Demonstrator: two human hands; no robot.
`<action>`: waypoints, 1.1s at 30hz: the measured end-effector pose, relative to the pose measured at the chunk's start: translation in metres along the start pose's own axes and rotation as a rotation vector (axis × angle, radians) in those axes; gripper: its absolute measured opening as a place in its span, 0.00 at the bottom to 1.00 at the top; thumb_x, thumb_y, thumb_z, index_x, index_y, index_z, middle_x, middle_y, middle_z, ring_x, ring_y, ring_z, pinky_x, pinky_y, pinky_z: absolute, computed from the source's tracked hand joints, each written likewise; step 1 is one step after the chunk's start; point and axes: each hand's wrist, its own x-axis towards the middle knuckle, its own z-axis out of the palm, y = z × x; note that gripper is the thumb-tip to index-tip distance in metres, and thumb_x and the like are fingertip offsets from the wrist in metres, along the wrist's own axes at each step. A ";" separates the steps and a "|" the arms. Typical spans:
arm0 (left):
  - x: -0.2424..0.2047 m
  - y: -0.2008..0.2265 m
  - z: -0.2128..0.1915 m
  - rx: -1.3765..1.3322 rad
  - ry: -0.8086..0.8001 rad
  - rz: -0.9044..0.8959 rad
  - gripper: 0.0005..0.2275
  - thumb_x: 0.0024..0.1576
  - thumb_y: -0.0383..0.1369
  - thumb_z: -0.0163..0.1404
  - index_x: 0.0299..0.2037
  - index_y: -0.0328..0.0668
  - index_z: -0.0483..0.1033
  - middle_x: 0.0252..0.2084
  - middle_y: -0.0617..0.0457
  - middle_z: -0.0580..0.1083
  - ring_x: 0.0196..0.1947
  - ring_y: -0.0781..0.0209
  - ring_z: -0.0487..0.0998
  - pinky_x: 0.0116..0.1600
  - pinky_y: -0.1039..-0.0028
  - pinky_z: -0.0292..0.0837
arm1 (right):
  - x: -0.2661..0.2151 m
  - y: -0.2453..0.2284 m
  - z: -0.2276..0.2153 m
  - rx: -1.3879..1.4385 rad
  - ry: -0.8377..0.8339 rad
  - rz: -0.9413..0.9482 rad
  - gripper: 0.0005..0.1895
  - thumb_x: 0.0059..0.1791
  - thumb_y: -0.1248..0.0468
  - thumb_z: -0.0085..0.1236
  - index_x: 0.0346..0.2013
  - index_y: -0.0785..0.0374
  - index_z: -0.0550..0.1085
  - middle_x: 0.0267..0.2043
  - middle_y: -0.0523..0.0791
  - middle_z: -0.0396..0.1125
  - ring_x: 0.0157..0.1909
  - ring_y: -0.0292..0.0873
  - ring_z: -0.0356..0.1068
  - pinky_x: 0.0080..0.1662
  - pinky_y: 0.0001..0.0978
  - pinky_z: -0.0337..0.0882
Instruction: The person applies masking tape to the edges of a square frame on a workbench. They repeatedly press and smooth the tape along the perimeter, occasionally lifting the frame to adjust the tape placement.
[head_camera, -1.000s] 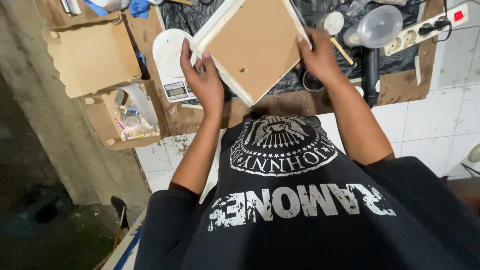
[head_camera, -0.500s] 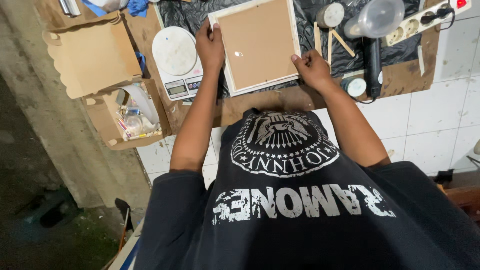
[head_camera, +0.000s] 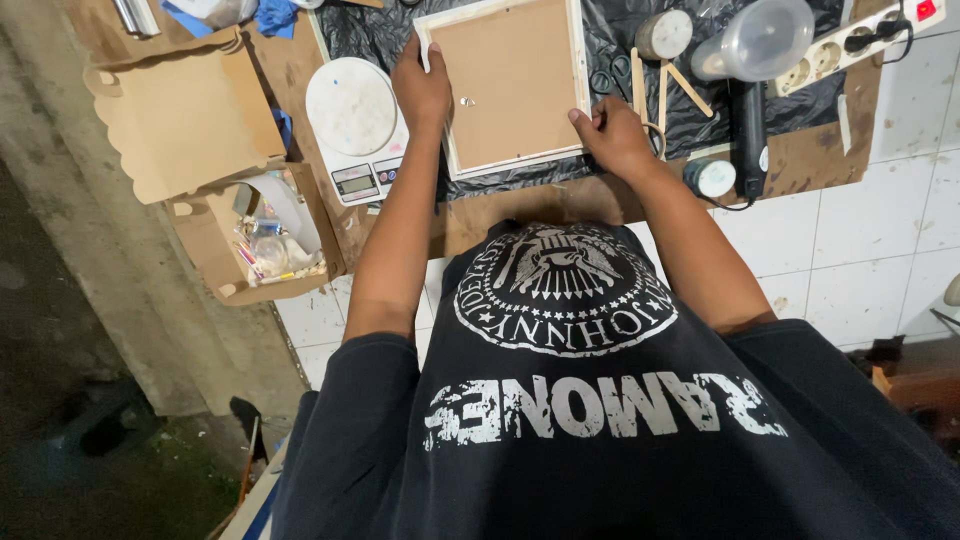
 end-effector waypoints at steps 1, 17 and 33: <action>0.001 -0.008 0.005 0.028 0.011 0.022 0.20 0.59 0.38 0.47 0.59 0.38 0.75 0.55 0.42 0.80 0.56 0.42 0.79 0.62 0.62 0.69 | 0.000 0.001 0.000 -0.011 0.016 -0.056 0.22 0.57 0.44 0.55 0.36 0.59 0.66 0.33 0.45 0.67 0.37 0.49 0.67 0.40 0.45 0.62; -0.047 0.113 -0.005 0.809 -0.246 0.585 0.23 0.68 0.48 0.42 0.72 0.55 0.59 0.70 0.48 0.64 0.66 0.41 0.64 0.71 0.35 0.39 | -0.001 -0.004 -0.005 0.006 -0.014 -0.108 0.22 0.58 0.45 0.56 0.38 0.60 0.65 0.34 0.46 0.67 0.38 0.51 0.67 0.39 0.47 0.62; -0.039 0.116 -0.014 0.813 -0.243 0.759 0.21 0.67 0.39 0.45 0.71 0.57 0.60 0.64 0.42 0.68 0.60 0.36 0.66 0.68 0.30 0.36 | 0.004 0.001 -0.002 0.019 -0.022 -0.124 0.20 0.59 0.47 0.56 0.38 0.59 0.64 0.34 0.45 0.64 0.37 0.49 0.64 0.37 0.46 0.58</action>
